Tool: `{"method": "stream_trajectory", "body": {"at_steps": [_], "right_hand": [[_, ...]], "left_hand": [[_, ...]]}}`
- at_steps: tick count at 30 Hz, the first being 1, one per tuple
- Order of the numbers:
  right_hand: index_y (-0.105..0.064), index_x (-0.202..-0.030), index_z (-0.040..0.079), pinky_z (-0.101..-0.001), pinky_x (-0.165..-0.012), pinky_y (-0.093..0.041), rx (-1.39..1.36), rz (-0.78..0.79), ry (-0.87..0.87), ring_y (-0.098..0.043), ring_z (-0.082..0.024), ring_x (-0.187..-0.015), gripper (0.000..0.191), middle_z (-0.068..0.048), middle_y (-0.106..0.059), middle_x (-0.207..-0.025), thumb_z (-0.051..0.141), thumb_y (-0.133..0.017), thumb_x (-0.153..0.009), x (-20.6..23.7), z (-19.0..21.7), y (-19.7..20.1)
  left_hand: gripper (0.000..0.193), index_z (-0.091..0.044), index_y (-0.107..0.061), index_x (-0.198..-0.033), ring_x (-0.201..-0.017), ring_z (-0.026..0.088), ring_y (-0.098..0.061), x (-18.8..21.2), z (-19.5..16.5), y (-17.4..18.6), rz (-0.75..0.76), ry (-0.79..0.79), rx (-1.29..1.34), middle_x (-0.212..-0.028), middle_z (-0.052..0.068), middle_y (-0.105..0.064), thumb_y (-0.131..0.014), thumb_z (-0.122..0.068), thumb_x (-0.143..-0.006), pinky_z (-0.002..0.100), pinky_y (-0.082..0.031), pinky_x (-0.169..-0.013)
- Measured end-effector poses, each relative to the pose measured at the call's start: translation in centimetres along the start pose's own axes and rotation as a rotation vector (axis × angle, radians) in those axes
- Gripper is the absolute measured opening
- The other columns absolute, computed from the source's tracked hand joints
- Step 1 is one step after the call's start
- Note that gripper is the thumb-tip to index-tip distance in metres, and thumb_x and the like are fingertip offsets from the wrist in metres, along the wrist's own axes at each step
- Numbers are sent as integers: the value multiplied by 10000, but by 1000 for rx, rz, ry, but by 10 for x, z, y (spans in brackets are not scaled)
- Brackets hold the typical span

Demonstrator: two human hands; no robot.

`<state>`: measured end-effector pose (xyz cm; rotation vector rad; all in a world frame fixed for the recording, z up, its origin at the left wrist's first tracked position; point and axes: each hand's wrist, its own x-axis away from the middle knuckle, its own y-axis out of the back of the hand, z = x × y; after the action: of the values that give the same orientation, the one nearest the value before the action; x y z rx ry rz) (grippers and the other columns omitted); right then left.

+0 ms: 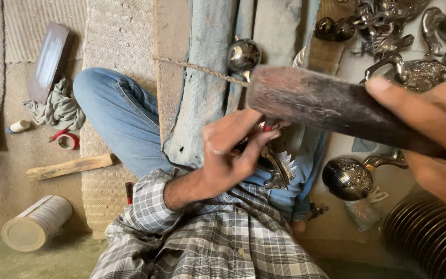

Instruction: The person sits on the floor and uses a hammer and a red-handled tool to repair a small metal figure. They repeatedly strike the tool against the figure to adjust or fix a part.

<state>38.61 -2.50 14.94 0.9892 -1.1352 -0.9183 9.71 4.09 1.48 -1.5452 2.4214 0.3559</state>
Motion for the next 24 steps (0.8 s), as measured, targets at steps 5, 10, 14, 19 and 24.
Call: {"method": "stream_trajectory", "body": {"at_steps": [5, 10, 14, 19, 24], "right_hand": [[-462, -1547, 207, -318, -590, -533, 35, 217, -10, -549, -180, -642, 964, -88, -666, -881, 10, -833, -679, -13, 3, 20], [-394, -1587, 134, -306, -606, -458, -203, 99, -18, -487, -147, -649, 885, -40, -572, -878, -30, -712, -777, -15, 9, 31], [-417, -1533, 195, -314, -561, -458, -95, 73, 71, -504, -161, -587, 876, -95, -607, -842, -48, -745, -758, -18, 18, 35], [-404, -1557, 240, -281, -657, -546, -60, 50, 196, -578, -109, -650, 828, -54, -613, -859, -64, -661, -831, -25, 24, 34], [-484, -1563, 262, -317, -596, -510, 153, 103, 60, -541, -175, -647, 803, -62, -645, -876, -67, -716, -868, -27, 21, 38]], "left_hand": [[303, -2, -671, -1239, -698, 117, -726, 7, 6, -9, -84, 27, 48, -932, 76, -761, -792, -1, -961, 239, -569, -596], [373, -2, -594, -1297, -720, 129, -743, 13, 15, -12, -121, -33, 110, -1000, 106, -758, -779, -3, -973, 230, -592, -596], [432, -16, -536, -1296, -723, 113, -722, 18, 18, -15, -169, -13, 127, -949, 107, -736, -803, 9, -957, 212, -570, -586], [435, -20, -516, -1273, -747, 76, -676, 24, 22, -20, -234, 49, 212, -911, 62, -702, -819, 8, -962, 202, -560, -612], [372, -27, -521, -1275, -692, 22, -595, 19, 25, -16, -242, 300, 471, -897, 4, -637, -785, 3, -1014, 165, -511, -560]]}}
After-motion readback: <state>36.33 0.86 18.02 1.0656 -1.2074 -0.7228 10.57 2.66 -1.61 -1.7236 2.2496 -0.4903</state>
